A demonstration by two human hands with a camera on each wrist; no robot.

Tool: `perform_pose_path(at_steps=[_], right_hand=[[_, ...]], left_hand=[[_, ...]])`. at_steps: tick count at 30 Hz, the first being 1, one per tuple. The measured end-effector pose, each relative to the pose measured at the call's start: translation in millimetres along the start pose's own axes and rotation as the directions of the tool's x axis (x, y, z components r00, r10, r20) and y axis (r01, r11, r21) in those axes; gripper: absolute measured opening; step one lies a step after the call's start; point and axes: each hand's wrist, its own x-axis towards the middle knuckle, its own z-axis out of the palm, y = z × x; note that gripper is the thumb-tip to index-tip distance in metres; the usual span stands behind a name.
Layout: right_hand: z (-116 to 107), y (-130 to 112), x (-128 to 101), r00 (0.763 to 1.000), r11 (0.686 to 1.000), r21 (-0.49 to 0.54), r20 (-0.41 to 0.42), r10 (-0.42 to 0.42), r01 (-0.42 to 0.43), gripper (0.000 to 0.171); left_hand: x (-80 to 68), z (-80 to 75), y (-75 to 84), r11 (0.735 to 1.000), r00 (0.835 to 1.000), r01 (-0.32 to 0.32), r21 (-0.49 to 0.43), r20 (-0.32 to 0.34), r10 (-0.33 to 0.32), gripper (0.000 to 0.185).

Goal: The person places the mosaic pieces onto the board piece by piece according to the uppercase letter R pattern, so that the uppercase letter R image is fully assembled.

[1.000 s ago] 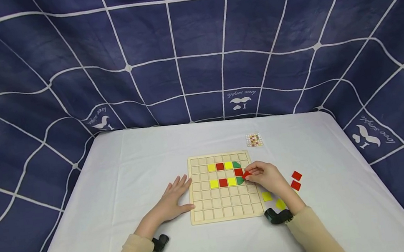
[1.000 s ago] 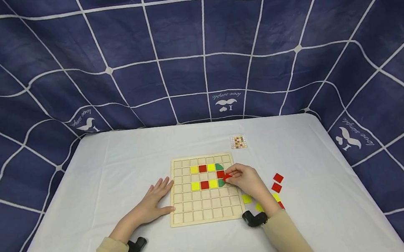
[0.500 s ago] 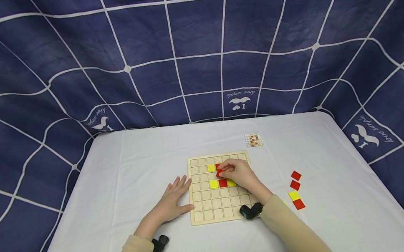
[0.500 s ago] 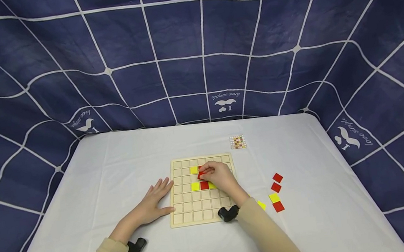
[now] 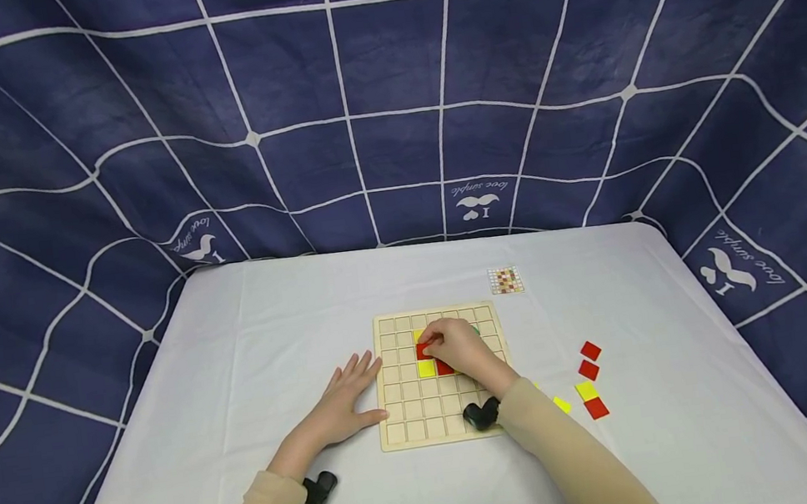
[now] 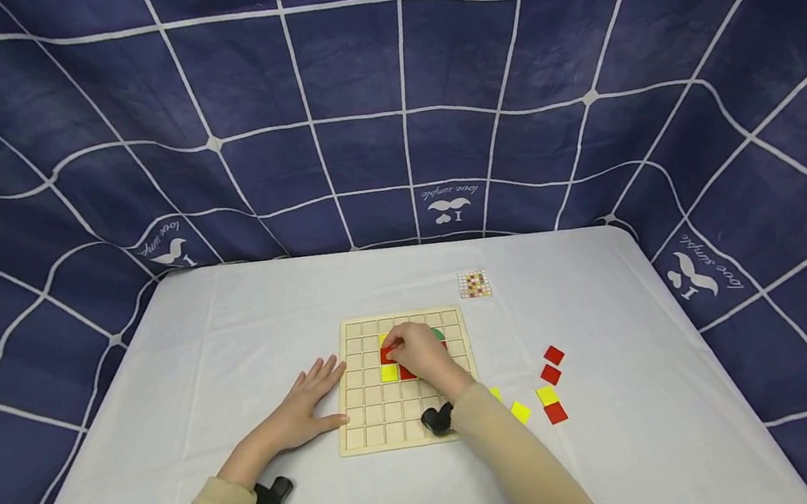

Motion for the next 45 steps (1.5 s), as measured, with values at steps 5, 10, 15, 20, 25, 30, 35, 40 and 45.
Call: perform_pose_path(at_steps=[5,10,15,20,25,30,35,40,45], right_hand=[[1.0,-3.2,-0.6,0.998,0.993,-0.104,-0.029,-0.053,0.049,0.007],[1.6,-5.5,-1.3,0.997,0.986,-0.152,-0.025,-0.072,0.067,0.008],[-1.4,-7.4,-4.9,0.999,0.99,-0.13,-0.008,-0.054,0.052,0.009],[-12.5,-4.2,-13.0,0.999,0.998,-0.068,-0.039,-0.007,0.004,0.01],[-30.7,8.1,-27.6,0.996,0.998,0.036,-0.068,0.061,-0.058,0.01],[-51.8,23.1,-46.2,0.99,0.987,0.111,-0.057,0.125,-0.118,0.015],[-72.5,40.7,-64.6,0.984,0.981,0.12,-0.075,0.164,-0.155,0.019],[-92.8,64.0,-81.3,0.967,0.971,0.127,-0.131,0.218,-0.201,0.023],[-114.2,88.7,-92.4,0.94,0.954,0.129,-0.183,0.289,-0.269,0.029]], left_hand=[[-0.3,0.2,-0.7,1.0,1.0,-0.004,-0.004,-0.004,0.004,0.086],[-0.6,-0.1,-1.3,1.0,1.0,-0.008,-0.003,0.001,0.008,0.086],[-0.5,-0.8,-1.8,1.0,1.0,-0.015,0.001,0.005,0.015,0.086],[0.0,-1.7,-0.9,1.0,1.0,-0.021,0.001,0.01,0.021,0.086],[-0.1,-2.0,0.1,1.0,1.0,-0.021,-0.003,0.015,0.021,0.086],[-0.2,-2.1,-0.2,1.0,1.0,-0.008,0.009,0.015,0.008,0.086],[-0.6,-2.5,-0.2,1.0,1.0,0.002,0.008,0.014,-0.002,0.086],[-0.6,-1.8,-0.7,1.0,1.0,-0.006,-0.002,0.012,0.006,0.086],[-1.2,-1.1,-1.0,1.0,1.0,0.0,-0.003,0.009,0.0,0.086]])
